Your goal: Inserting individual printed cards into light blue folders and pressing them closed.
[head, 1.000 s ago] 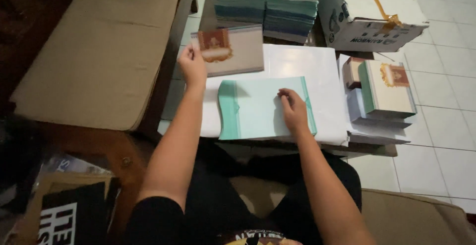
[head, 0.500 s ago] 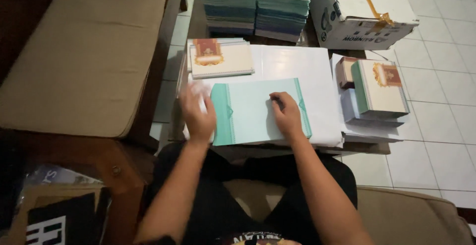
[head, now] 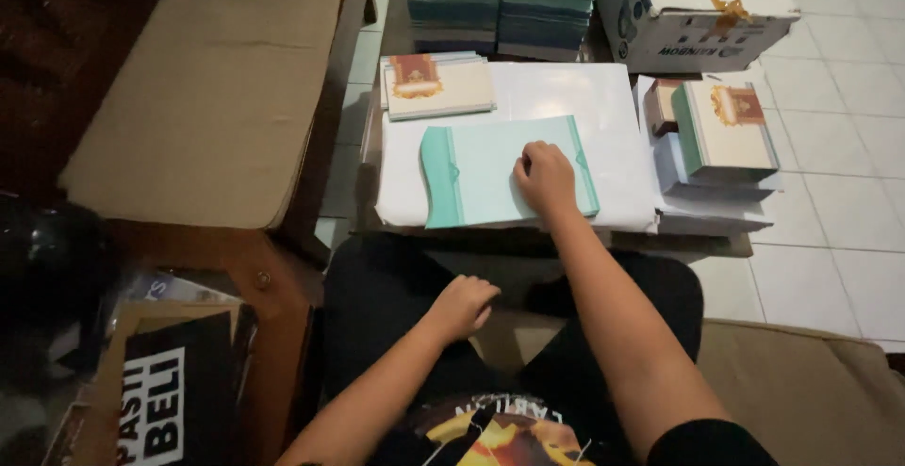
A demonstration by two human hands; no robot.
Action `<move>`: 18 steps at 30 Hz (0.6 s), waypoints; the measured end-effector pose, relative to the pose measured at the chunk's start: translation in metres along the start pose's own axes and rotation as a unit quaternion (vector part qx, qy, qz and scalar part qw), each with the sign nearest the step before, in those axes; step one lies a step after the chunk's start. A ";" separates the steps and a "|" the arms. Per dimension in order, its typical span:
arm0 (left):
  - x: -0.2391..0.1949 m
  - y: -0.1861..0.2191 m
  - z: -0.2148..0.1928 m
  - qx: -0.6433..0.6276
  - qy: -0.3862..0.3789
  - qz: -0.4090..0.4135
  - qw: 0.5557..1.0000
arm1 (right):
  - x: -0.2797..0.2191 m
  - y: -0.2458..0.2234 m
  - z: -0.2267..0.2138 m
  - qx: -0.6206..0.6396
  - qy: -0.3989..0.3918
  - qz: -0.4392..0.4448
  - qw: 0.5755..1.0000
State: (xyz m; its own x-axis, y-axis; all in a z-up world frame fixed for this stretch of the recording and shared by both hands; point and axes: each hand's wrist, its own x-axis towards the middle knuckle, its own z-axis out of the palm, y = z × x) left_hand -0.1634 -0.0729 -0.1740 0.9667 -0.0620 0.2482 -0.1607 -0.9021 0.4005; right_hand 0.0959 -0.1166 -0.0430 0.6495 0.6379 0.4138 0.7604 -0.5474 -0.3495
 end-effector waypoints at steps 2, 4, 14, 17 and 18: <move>0.006 0.015 -0.016 0.020 -0.028 -0.001 0.999 | -0.001 0.004 0.002 -0.005 -0.022 -0.003 1.000; 0.015 0.019 -0.026 0.046 -0.053 0.001 0.998 | -0.002 0.012 -0.004 -0.011 -0.037 -0.008 0.999; 0.089 0.003 0.020 0.218 -0.230 -0.206 0.926 | -0.012 0.052 -0.026 0.102 -0.187 -0.118 0.970; 0.119 0.015 0.000 0.188 -0.341 -0.278 0.878 | -0.012 0.063 -0.006 0.135 -0.173 -0.130 0.967; 0.127 0.011 0.002 0.186 -0.346 -0.282 0.876 | -0.012 0.068 0.002 0.152 -0.162 -0.136 0.965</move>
State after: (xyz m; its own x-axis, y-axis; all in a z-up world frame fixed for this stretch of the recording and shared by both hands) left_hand -0.0419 -0.0916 -0.1401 0.7820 0.3096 -0.5409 0.3321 -0.9414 -0.0587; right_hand 0.1402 -0.1603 -0.0737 0.3552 0.8987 0.2572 0.8368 -0.1831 -0.5159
